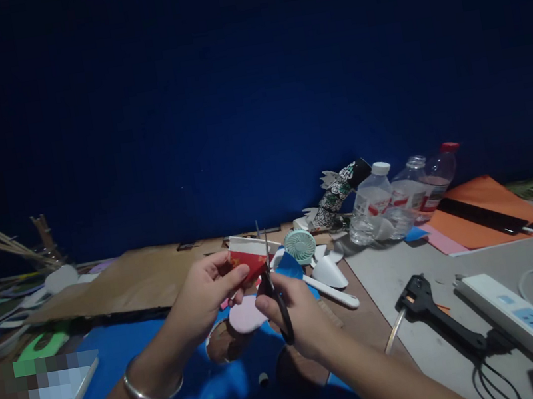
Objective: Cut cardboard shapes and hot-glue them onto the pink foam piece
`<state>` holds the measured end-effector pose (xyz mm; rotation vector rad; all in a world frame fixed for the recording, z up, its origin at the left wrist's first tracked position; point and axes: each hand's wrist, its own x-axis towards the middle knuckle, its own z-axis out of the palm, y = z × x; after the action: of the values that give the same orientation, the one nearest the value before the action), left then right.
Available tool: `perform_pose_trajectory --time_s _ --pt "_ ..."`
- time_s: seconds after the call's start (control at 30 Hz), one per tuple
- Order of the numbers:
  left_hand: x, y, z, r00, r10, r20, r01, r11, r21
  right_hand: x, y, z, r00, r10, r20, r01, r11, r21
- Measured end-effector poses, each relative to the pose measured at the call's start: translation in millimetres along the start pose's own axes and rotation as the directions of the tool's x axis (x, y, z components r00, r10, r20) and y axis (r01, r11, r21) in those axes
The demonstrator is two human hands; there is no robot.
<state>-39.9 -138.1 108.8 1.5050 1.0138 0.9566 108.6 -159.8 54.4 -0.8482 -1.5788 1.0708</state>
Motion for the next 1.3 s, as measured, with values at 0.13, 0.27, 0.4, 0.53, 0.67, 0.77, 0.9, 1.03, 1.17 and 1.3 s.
perform_pose_trajectory --time_s 0.13,0.27,0.4,0.53,0.67,0.77,0.9,1.03,1.17,1.3 --pt "0.8 -2.0 -1.2 1.0 0.018 0.017 -0.019 0.999 0.042 1.0 -5.2 0.6 0.999 -0.029 -0.023 0.029 0.999 0.03" --pt "1.3 -3.0 -2.8 1.0 0.013 0.025 -0.014 0.998 0.06 0.9 -4.4 -0.8 1.0 -0.003 -0.025 0.004 1.0 0.021" --pt "1.9 -4.8 -5.1 0.999 0.033 0.031 -0.035 0.996 0.087 0.0 0.3 -1.8 0.999 0.027 -0.042 -0.027 1.0 0.003" --pt "2.5 -5.3 -6.9 0.998 0.05 0.043 -0.054 0.994 0.092 -0.8 3.2 -2.7 0.999 0.032 -0.034 -0.031 0.999 0.012" --pt "2.5 -2.3 -7.8 0.998 0.053 0.032 -0.056 0.996 0.075 -1.8 6.3 -4.8 0.999 0.037 -0.006 -0.037 0.999 0.021" --pt "2.0 1.8 -8.6 0.999 0.034 0.007 -0.034 0.998 0.055 -1.7 7.5 -6.2 0.999 0.042 -0.006 -0.042 0.999 -0.014" --pt "1.5 5.6 -10.9 0.999 0.02 -0.049 -0.02 1.0 0.014 -0.7 3.7 -7.5 0.998 0.066 -0.01 -0.066 0.997 -0.042" --pt "2.6 5.3 -15.3 0.993 0.028 -0.119 -0.024 0.999 0.036 -1.0 1.2 -8.8 0.996 0.091 0.003 -0.09 0.994 -0.068" --pt "4.4 4.0 -19.9 0.988 0.066 -0.141 -0.065 0.998 0.011 -1.9 3.2 -10.3 0.992 0.126 0.013 -0.125 0.99 -0.073" --pt "4.7 4.5 -23.7 0.982 0.114 -0.152 -0.114 0.993 0.006 -1.6 2.3 -12.3 0.989 0.148 0.029 -0.145 0.986 -0.079"
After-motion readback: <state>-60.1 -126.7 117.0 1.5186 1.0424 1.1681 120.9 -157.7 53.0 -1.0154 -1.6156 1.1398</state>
